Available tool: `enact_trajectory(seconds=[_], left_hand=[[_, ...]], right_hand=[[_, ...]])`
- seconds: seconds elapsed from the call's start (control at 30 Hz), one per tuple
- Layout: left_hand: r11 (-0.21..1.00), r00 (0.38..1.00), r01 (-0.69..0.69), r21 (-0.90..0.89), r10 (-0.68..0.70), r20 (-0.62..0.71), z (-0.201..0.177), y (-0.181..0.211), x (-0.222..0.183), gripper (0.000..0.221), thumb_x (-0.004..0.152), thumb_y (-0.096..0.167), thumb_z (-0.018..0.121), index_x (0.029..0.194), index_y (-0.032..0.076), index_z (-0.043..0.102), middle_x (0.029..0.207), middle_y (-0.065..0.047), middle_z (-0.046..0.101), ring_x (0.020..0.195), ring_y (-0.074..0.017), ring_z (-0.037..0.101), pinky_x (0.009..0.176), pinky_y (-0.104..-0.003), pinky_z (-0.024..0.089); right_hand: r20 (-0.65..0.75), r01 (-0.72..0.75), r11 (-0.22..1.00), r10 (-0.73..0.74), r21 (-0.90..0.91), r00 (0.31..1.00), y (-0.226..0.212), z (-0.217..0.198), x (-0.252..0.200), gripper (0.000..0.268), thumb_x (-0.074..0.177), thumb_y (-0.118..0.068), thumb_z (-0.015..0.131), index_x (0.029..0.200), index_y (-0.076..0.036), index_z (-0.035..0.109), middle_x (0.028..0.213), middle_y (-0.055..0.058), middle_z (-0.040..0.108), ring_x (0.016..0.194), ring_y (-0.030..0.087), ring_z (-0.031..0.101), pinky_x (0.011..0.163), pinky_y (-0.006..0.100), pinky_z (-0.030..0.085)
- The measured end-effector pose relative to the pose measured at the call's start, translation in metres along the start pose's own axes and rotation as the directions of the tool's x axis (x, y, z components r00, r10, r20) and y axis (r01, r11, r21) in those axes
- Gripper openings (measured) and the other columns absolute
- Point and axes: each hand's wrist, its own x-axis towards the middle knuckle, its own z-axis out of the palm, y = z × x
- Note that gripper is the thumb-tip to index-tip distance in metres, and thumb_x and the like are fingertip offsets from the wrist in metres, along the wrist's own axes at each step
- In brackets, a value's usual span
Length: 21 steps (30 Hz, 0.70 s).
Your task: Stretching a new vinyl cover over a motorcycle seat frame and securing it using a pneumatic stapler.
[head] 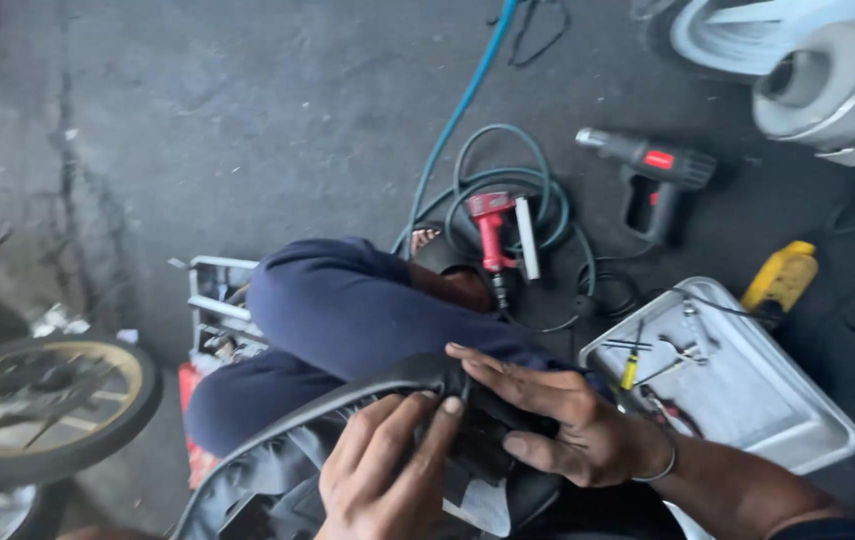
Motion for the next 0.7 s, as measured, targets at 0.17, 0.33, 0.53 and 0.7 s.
enact_trajectory(seconds=[0.17, 0.33, 0.53, 0.7], left_hand=[[0.916, 0.953, -0.263, -0.303, 0.295, 0.067, 0.034, -0.001, 0.008, 0.038, 0.121, 0.013, 0.044, 0.13, -0.001, 0.077, 0.122, -0.017, 0.078, 0.102, -0.0296, 0.08, 0.085, -0.039, 0.059], [0.838, 0.922, -0.347, -0.422, 0.388, 0.012, 0.065, -0.01, 0.02, 0.029, 0.121, 0.009, 0.051, 0.13, 0.001, 0.077, 0.125, -0.013, 0.078, 0.105, -0.0268, 0.077, 0.089, -0.038, 0.058], [0.789, 0.901, -0.353, -0.504, 0.432, 0.046, 0.079, -0.01, 0.04, 0.029, 0.121, 0.008, 0.051, 0.132, -0.002, 0.076, 0.126, -0.015, 0.078, 0.106, -0.0307, 0.076, 0.091, -0.04, 0.057], [0.719, 0.873, -0.388, -0.576, 0.488, 0.021, 0.08, -0.007, 0.049, 0.022, 0.12, 0.003, 0.058, 0.13, -0.004, 0.076, 0.124, -0.015, 0.077, 0.106, -0.0315, 0.076, 0.092, -0.042, 0.059]], right_hand=[[-0.21, 0.046, 0.998, -0.053, -0.038, 0.976, -0.003, -0.006, -0.053, 0.063, 0.116, -0.012, 0.058, 0.174, -0.007, 0.034, 0.176, 0.042, 0.039, 0.169, 0.06, 0.044, 0.144, 0.063, 0.037], [-0.567, -0.132, 0.99, 0.085, -0.043, 0.819, 0.091, -0.009, -0.121, 0.058, 0.108, -0.02, 0.067, 0.16, 0.0, 0.049, 0.16, 0.039, 0.051, 0.153, 0.05, 0.055, 0.131, 0.052, 0.044], [-0.975, -0.734, 0.679, 0.167, 0.004, 0.149, 0.384, -0.186, -0.192, 0.056, 0.097, -0.032, 0.086, 0.14, -0.004, 0.065, 0.133, 0.017, 0.073, 0.123, 0.028, 0.071, 0.103, 0.035, 0.056], [-0.94, -0.938, 0.171, 0.22, 0.3, -0.26, 0.438, -0.247, -0.169, 0.102, 0.081, -0.05, 0.097, 0.162, -0.018, 0.044, 0.169, 0.027, 0.043, 0.161, 0.045, 0.036, 0.123, 0.069, 0.034]])
